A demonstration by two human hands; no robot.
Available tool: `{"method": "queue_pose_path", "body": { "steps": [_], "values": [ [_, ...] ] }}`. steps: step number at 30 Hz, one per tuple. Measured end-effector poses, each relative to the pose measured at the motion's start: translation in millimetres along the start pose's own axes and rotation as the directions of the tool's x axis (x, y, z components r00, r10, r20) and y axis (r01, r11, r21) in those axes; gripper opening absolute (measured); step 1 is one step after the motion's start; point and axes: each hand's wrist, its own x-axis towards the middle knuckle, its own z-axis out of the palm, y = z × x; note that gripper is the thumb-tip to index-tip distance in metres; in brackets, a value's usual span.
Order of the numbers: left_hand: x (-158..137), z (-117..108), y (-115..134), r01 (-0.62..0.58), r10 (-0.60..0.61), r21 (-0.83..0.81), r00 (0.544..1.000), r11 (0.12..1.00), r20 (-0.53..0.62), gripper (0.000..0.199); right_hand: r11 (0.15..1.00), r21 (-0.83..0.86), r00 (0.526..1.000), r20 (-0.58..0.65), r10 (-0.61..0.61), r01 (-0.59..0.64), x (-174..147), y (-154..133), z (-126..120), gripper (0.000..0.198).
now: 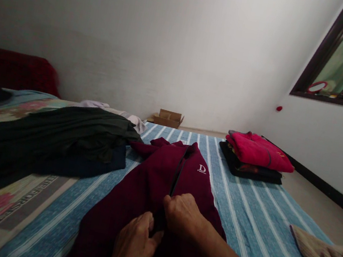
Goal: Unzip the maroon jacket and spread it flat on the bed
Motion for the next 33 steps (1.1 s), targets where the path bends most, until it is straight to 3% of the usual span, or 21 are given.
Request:
{"method": "queue_pose_path", "body": {
  "steps": [5,14,22,33],
  "values": [
    [1,-7,0,0.021,-0.019,-0.068,0.999,0.997,0.032,0.006,1.000,-0.007,0.999,-0.031,0.009,-0.009,-4,0,-5,0.014],
    [-12,-10,7,-0.097,0.101,0.065,0.993,0.993,-0.064,0.004,0.999,0.014,0.999,-0.004,0.035,-0.035,-12,2,-16,0.016],
    [1,-17,2,-0.035,0.037,-0.032,0.997,0.999,0.066,0.013,0.998,0.030,0.997,-0.053,0.059,-0.058,-13,5,-8,0.018],
    [24,-3,12,-0.107,0.095,0.145,0.992,0.984,0.082,0.018,0.998,0.032,0.998,-0.009,0.058,-0.058,-4,12,10,0.018]
  ]
}}
